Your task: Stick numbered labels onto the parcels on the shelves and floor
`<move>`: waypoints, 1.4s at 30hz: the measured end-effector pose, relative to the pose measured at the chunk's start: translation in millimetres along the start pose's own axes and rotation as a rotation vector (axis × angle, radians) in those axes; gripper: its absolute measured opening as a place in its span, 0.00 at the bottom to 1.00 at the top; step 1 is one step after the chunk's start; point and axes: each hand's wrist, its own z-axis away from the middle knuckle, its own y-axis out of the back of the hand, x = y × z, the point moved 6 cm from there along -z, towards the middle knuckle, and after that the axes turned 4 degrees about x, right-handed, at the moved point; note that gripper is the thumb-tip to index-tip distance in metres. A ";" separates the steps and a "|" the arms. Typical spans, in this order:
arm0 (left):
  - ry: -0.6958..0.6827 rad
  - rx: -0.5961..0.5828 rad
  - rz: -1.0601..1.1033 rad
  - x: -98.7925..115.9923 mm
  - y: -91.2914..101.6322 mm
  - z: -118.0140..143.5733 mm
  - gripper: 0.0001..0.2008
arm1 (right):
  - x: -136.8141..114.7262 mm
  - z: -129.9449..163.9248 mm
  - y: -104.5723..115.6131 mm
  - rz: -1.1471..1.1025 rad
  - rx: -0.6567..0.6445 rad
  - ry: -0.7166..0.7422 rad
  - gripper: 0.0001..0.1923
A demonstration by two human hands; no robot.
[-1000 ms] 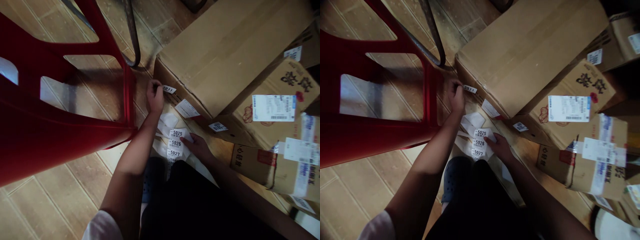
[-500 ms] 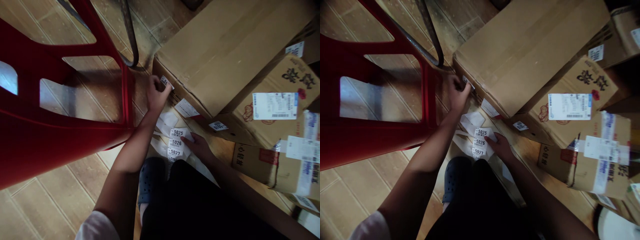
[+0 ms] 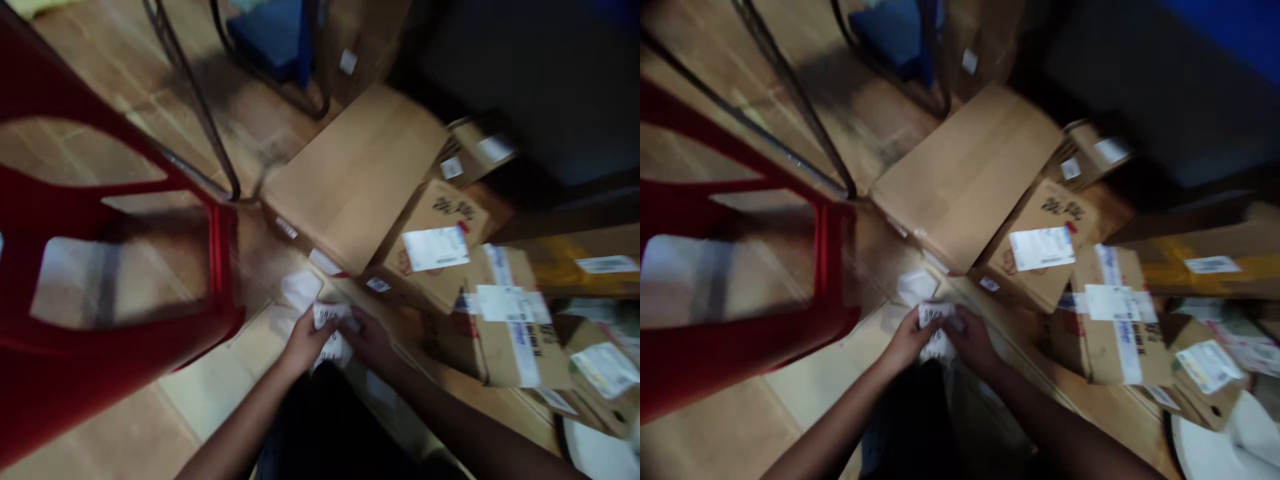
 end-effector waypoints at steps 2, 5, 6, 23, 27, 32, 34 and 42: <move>0.072 -0.004 -0.050 -7.1 -2.7 11.9 0.20 | -10.4 14.7 8.0 0.090 -0.109 0.101 0.18; 0.003 0.106 -0.195 19.4 5.6 5.2 0.23 | -26.8 42.3 47.1 0.382 -0.187 0.335 0.20; -0.059 0.170 -0.250 37.9 7.6 0.2 0.23 | -30.2 51.4 68.4 0.496 -0.174 0.411 0.21; -0.337 -0.150 -1.301 183.6 -230.1 -129.4 0.16 | 157.9 86.8 416.7 1.081 1.051 -0.192 0.37; -0.430 -0.010 -1.458 212.4 -268.0 -161.4 0.18 | 172.3 93.0 409.4 1.092 1.157 -0.028 0.36; -0.534 0.149 -1.605 222.9 -323.6 -214.7 0.28 | 164.3 98.4 426.0 0.982 1.228 -0.012 0.37; -0.581 0.169 -1.625 222.1 -348.2 -238.5 0.32 | 164.3 104.0 431.5 0.964 1.343 -0.141 0.42; -0.647 0.335 -1.461 235.1 -384.3 -325.0 0.38 | 179.9 94.6 435.2 0.984 1.157 -0.257 0.46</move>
